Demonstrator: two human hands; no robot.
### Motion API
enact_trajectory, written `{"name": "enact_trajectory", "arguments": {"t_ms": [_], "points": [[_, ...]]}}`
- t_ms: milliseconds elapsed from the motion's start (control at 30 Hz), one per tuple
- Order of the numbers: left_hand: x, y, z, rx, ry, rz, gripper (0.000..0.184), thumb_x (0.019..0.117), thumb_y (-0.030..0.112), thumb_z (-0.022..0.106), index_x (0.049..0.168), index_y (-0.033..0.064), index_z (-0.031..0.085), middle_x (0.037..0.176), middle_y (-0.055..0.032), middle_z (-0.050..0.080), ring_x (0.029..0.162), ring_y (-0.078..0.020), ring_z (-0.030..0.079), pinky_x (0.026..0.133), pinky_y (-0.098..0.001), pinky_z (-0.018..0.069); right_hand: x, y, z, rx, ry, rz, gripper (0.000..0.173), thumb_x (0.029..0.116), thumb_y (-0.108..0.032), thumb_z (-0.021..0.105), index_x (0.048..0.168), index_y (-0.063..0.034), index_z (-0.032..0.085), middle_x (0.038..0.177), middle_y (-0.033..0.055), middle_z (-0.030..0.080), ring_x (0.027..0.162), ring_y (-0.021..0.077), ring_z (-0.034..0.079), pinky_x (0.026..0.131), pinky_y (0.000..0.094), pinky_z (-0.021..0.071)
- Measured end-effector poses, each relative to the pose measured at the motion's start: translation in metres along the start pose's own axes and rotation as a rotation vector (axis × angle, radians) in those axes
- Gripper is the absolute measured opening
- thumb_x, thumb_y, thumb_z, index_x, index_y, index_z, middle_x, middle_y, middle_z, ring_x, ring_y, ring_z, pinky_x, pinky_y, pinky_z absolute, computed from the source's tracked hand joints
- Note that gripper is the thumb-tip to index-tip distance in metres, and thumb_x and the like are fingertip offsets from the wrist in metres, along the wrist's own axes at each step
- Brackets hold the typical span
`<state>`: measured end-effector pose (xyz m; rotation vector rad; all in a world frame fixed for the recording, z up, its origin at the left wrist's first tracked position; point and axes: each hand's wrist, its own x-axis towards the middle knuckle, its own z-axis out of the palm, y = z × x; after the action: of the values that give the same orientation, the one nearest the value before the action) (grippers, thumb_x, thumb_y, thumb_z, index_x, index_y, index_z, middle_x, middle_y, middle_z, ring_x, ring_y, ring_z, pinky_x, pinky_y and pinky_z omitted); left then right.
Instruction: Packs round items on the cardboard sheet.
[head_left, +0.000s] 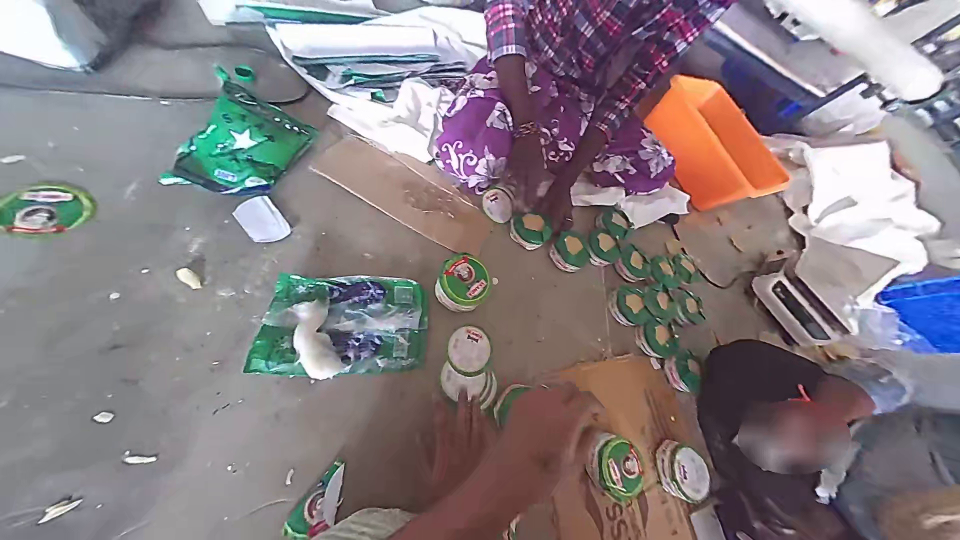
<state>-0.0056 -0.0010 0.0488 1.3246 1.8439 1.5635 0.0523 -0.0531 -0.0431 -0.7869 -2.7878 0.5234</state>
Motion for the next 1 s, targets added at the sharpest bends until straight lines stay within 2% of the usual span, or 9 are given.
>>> {"name": "enact_trajectory", "arguments": {"t_ms": [67, 167, 267, 300, 467, 633, 733, 867, 1000], "points": [[0.000, 0.008, 0.000, -0.040, -0.005, 0.111, 0.013, 0.0889, 0.009, 0.072, 0.099, 0.0022, 0.074, 0.090, -0.0149, 0.072, 0.082, -0.0300, 0.072, 0.068, -0.0443, 0.0579, 0.032, -0.009, 0.025, 0.008, -0.006, -0.139, 0.054, 0.0924, -0.041, 0.064, 0.137, -0.0113, 0.067, 0.145, 0.0281, 0.055, 0.136, 0.0548, 0.048, 0.109, 0.0747, 0.0330], [0.002, 0.008, -0.007, -0.060, -0.002, 0.153, 0.012, 0.0893, 0.009, 0.071, 0.098, 0.0017, 0.074, 0.086, -0.0144, 0.070, 0.079, -0.0290, 0.071, 0.066, -0.0420, 0.0569, 0.076, -0.040, 0.040, 0.018, -0.263, -0.275, 0.075, 0.0874, -0.058, 0.068, 0.150, -0.0182, 0.055, 0.160, 0.0242, 0.039, 0.149, 0.0518, 0.031, 0.116, 0.0746, 0.0204], [0.006, 0.001, -0.017, -0.046, 0.027, 0.110, 0.011, 0.0899, 0.009, 0.071, 0.098, 0.0020, 0.073, 0.086, -0.0144, 0.069, 0.078, -0.0288, 0.070, 0.065, -0.0419, 0.0560, 0.100, -0.065, 0.047, 0.026, -0.434, -0.343, 0.080, 0.0870, -0.057, 0.069, 0.155, -0.0227, 0.047, 0.166, 0.0199, 0.029, 0.155, 0.0459, 0.018, 0.120, 0.0708, 0.0083], [0.006, -0.002, -0.019, -0.041, 0.051, 0.103, 0.010, 0.0898, 0.010, 0.071, 0.097, 0.0028, 0.074, 0.085, -0.0135, 0.069, 0.077, -0.0274, 0.070, 0.064, -0.0407, 0.0558, 0.102, -0.068, 0.051, 0.022, -0.424, -0.373, 0.075, 0.0890, -0.055, 0.068, 0.155, -0.0248, 0.048, 0.166, 0.0185, 0.030, 0.155, 0.0448, 0.019, 0.120, 0.0706, 0.0084], [0.011, -0.008, -0.033, -0.057, 0.159, 0.048, 0.010, 0.0904, 0.009, 0.068, 0.095, 0.0041, 0.075, 0.085, -0.0119, 0.070, 0.075, -0.0239, 0.068, 0.065, -0.0366, 0.0548, 0.088, -0.047, 0.092, 0.049, 0.109, -0.627, 0.039, 0.0937, -0.038, 0.062, 0.127, -0.0231, 0.075, 0.140, 0.0173, 0.064, 0.131, 0.0432, 0.059, 0.109, 0.0698, 0.0354], [0.012, -0.011, -0.040, -0.080, 0.139, -0.026, 0.012, 0.0918, 0.009, 0.066, 0.099, 0.0043, 0.075, 0.090, -0.0120, 0.071, 0.080, -0.0243, 0.070, 0.069, -0.0376, 0.0563, 0.085, -0.041, 0.094, 0.040, 0.320, -0.675, 0.028, 0.1006, -0.038, 0.055, 0.110, -0.0290, 0.080, 0.129, 0.0147, 0.071, 0.125, 0.0372, 0.064, 0.109, 0.0631, 0.0366], [0.012, -0.013, -0.044, -0.077, 0.142, -0.052, 0.013, 0.0937, 0.011, 0.066, 0.101, 0.0038, 0.074, 0.090, -0.0119, 0.071, 0.080, -0.0234, 0.069, 0.070, -0.0377, 0.0569, 0.083, -0.043, 0.087, 0.109, 0.314, -0.633, 0.020, 0.0965, -0.033, 0.061, 0.101, -0.0311, 0.081, 0.127, 0.0117, 0.072, 0.124, 0.0368, 0.064, 0.110, 0.0642, 0.0353], [0.012, -0.018, -0.048, -0.046, 0.183, -0.076, 0.015, 0.0946, 0.015, 0.064, 0.100, 0.0051, 0.074, 0.088, -0.0099, 0.070, 0.077, -0.0198, 0.067, 0.068, -0.0327, 0.0550, 0.083, -0.061, 0.062, 0.232, 0.095, -0.401, 0.018, 0.0857, -0.030, 0.075, 0.100, -0.0254, 0.085, 0.131, 0.0168, 0.069, 0.126, 0.0497, 0.060, 0.106, 0.0749, 0.0345], [0.012, -0.019, -0.051, -0.034, 0.156, -0.088, 0.015, 0.0938, 0.013, 0.064, 0.101, 0.0048, 0.074, 0.088, -0.0102, 0.069, 0.078, -0.0200, 0.067, 0.068, -0.0329, 0.0548, 0.088, -0.070, 0.052, 0.315, -0.023, -0.256, 0.018, 0.0851, -0.025, 0.077, 0.101, -0.0246, 0.085, 0.136, 0.0134, 0.067, 0.135, 0.0468, 0.053, 0.113, 0.0719, 0.0259]]}}
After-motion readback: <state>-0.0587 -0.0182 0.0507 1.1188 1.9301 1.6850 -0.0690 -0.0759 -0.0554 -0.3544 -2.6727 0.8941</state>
